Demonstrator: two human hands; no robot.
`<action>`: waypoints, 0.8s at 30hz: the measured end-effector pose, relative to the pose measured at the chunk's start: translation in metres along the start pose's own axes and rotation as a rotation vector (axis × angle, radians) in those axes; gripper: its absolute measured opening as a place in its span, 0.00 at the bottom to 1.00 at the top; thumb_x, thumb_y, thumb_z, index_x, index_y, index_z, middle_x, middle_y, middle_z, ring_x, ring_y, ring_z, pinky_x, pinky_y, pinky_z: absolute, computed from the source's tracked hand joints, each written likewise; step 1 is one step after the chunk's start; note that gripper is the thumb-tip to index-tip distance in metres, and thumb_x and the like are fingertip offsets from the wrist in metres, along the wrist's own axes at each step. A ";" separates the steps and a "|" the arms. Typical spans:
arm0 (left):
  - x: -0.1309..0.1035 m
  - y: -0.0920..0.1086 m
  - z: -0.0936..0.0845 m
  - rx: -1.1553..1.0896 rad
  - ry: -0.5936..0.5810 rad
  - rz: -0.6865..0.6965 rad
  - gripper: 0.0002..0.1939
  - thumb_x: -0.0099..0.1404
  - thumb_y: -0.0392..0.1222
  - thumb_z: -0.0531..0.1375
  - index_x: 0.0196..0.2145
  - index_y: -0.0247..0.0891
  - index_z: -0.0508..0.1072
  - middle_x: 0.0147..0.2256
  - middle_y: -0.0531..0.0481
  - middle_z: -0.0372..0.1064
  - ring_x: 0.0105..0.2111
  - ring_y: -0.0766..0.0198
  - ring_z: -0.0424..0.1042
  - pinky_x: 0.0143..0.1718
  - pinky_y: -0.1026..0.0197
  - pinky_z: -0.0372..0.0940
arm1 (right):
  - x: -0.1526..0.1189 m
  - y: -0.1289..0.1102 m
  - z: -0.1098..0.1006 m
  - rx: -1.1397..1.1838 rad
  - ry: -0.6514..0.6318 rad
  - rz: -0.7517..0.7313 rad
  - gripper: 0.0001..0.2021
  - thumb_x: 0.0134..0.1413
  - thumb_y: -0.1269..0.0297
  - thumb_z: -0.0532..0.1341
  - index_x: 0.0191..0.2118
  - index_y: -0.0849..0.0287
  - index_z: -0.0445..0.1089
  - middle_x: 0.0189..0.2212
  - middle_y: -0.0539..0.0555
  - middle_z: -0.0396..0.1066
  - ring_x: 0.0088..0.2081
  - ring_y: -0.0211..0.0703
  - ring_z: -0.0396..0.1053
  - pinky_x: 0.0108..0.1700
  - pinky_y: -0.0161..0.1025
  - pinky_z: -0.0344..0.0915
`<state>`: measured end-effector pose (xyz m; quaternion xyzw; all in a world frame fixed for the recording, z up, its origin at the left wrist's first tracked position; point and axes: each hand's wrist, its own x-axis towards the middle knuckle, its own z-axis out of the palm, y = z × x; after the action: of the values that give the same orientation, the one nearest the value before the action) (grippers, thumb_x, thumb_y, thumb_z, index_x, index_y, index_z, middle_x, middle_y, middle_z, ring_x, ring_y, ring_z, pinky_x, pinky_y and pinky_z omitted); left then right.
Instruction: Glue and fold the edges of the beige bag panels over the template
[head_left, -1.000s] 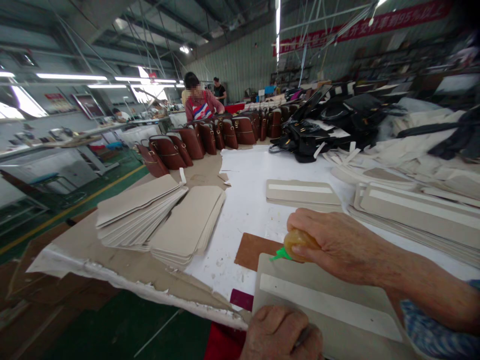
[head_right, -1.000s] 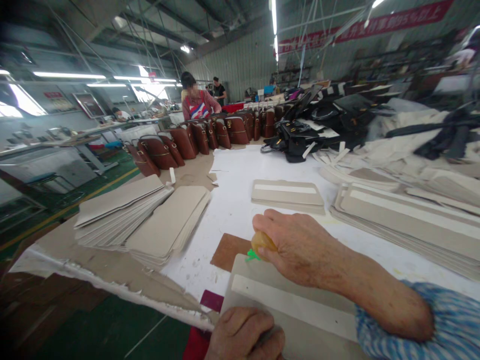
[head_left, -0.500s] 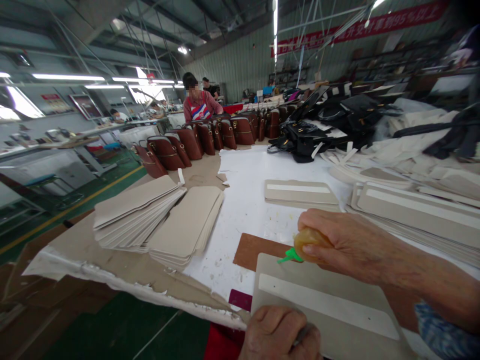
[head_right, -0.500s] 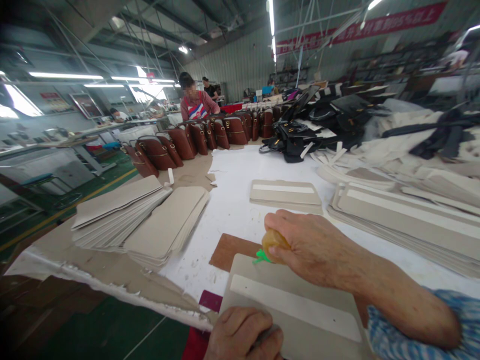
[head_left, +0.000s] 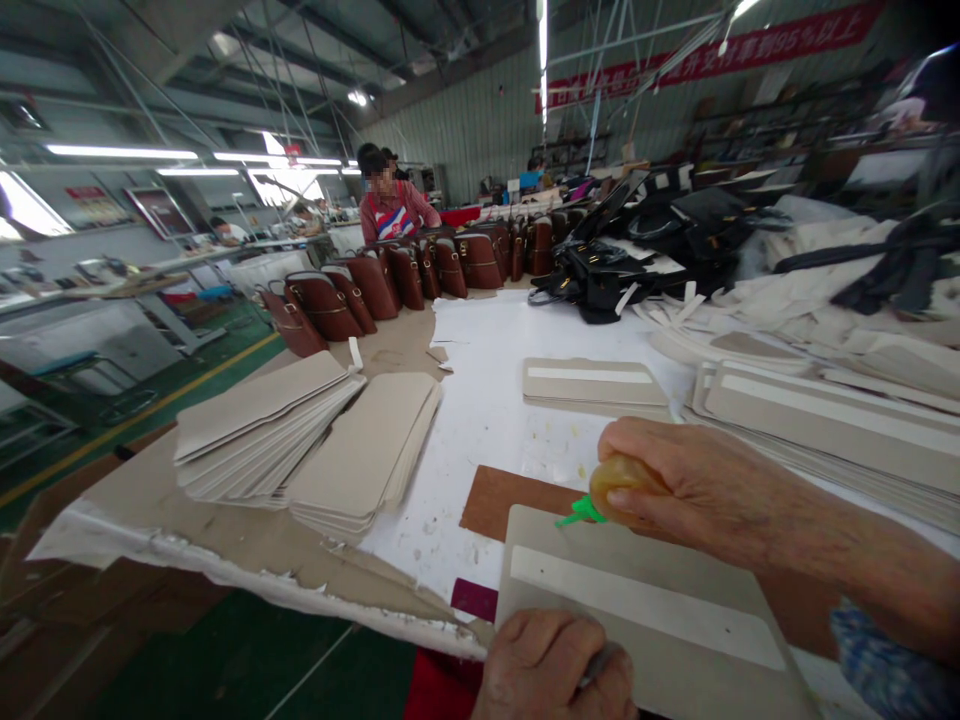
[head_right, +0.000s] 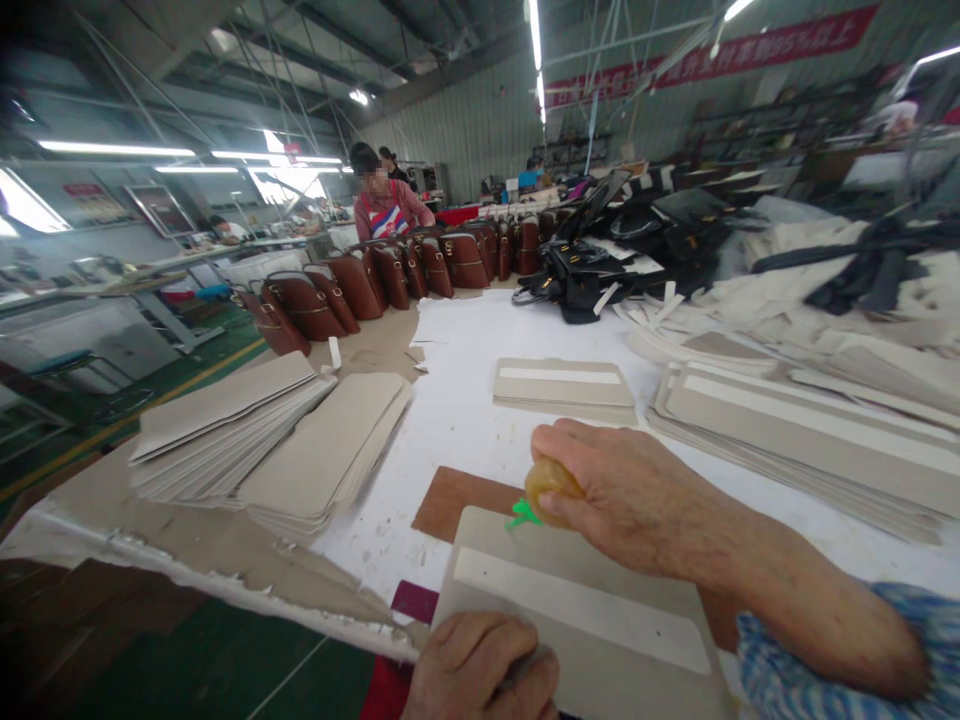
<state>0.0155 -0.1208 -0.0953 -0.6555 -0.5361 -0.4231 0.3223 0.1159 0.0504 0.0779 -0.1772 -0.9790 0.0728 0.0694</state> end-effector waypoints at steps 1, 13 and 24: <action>0.000 0.000 0.000 -0.003 0.001 -0.002 0.05 0.59 0.35 0.61 0.35 0.40 0.73 0.28 0.57 0.71 0.25 0.67 0.72 0.23 0.61 0.63 | 0.001 -0.002 0.000 0.000 -0.005 -0.004 0.05 0.60 0.62 0.61 0.34 0.53 0.63 0.31 0.52 0.72 0.30 0.47 0.68 0.31 0.41 0.54; -0.001 -0.001 0.000 0.007 0.001 0.007 0.04 0.60 0.36 0.63 0.34 0.40 0.73 0.29 0.57 0.72 0.25 0.67 0.72 0.23 0.62 0.63 | 0.030 -0.032 0.000 -0.058 -0.036 -0.055 0.04 0.60 0.65 0.62 0.36 0.56 0.65 0.33 0.51 0.70 0.33 0.45 0.67 0.34 0.40 0.51; 0.002 0.000 -0.001 -0.003 0.018 -0.003 0.04 0.63 0.34 0.59 0.34 0.40 0.74 0.28 0.56 0.72 0.26 0.67 0.72 0.24 0.62 0.65 | 0.009 -0.007 -0.003 -0.034 -0.070 0.007 0.05 0.61 0.63 0.59 0.35 0.54 0.62 0.33 0.53 0.71 0.32 0.48 0.67 0.33 0.41 0.53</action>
<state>0.0159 -0.1206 -0.0932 -0.6514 -0.5335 -0.4304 0.3253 0.1057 0.0477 0.0832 -0.1790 -0.9813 0.0625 0.0320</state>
